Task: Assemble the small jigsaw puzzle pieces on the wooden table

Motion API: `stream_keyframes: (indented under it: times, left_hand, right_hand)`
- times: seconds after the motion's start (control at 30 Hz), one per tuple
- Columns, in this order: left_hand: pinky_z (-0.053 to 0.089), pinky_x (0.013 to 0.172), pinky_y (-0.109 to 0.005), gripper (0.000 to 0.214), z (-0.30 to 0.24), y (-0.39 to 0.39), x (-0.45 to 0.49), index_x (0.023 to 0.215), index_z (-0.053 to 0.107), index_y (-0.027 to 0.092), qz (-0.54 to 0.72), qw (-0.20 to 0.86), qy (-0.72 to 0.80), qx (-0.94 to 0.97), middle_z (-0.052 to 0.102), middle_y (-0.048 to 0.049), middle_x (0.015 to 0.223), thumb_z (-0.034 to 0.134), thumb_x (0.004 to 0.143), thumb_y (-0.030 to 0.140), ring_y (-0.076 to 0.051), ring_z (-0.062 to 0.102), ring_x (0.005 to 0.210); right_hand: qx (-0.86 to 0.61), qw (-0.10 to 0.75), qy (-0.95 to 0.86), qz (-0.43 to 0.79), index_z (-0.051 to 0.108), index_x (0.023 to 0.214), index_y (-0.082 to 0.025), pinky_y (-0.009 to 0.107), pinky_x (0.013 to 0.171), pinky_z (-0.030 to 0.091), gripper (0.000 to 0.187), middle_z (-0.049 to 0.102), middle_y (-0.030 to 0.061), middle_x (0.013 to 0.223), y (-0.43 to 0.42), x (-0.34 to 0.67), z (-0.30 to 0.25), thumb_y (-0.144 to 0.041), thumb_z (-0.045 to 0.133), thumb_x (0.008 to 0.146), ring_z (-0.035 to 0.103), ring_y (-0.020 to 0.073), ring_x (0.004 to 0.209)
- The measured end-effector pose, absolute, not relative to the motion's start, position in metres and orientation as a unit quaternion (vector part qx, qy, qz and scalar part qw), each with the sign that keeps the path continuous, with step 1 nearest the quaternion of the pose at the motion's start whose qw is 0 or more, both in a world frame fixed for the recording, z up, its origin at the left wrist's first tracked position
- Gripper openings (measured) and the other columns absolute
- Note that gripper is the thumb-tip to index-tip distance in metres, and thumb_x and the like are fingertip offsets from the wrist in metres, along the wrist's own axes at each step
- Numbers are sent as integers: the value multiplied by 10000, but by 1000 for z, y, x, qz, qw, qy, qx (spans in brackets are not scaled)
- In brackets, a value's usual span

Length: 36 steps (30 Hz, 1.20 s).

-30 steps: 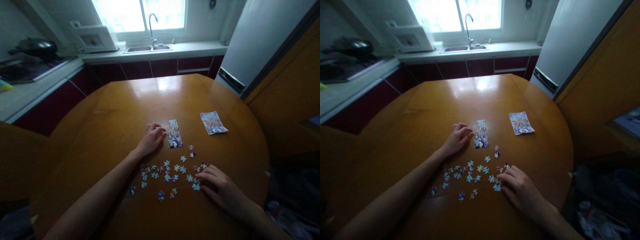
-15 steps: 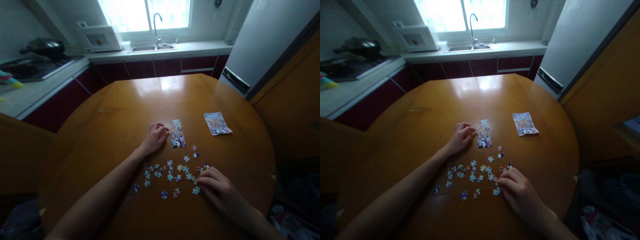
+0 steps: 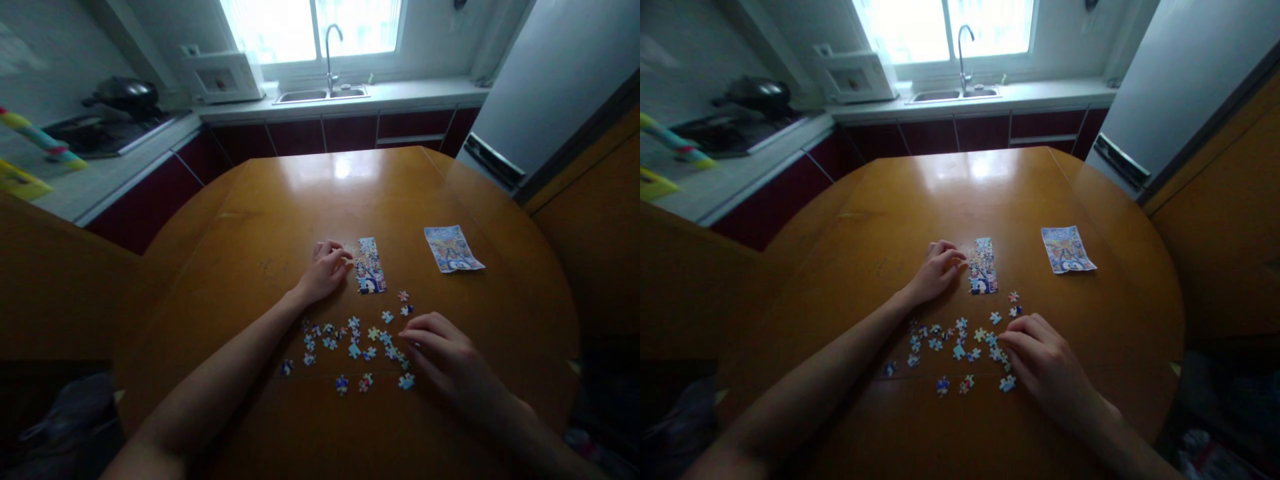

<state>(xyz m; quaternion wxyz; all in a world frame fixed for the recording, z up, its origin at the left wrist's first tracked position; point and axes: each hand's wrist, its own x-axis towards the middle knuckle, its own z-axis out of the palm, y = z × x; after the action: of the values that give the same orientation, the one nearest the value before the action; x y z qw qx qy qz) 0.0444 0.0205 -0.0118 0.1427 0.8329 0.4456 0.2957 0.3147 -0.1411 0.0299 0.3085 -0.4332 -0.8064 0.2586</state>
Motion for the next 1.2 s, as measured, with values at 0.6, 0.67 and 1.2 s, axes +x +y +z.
stream_keyframes:
  times: [0.6,0.67,1.2]
  left_hand:
    - [434,1030,-452,135,-14,20,46,1009,684,225,318,144,450,822,552,-61,1117,595,929,163,-241,462,1108]
    - [433,1031,-452,141,-15,21,46,1008,685,226,318,142,451,822,552,-59,1112,592,927,158,-240,463,1107]
    - [425,1025,-435,146,-17,22,45,993,691,217,329,136,447,821,554,-57,1097,601,914,132,-234,459,1099]
  right_hand:
    - [-355,191,-883,239,714,962,-232,326,715,490,216,637,64,970,-123,273,37,-86,566,905,568,192,867]
    - [-346,161,-891,247,712,930,-232,320,707,472,168,629,58,966,-129,271,35,-115,593,907,554,192,869]
    - [-313,191,-893,260,681,839,-202,314,722,450,102,623,51,921,-122,275,21,-228,640,928,527,182,860]
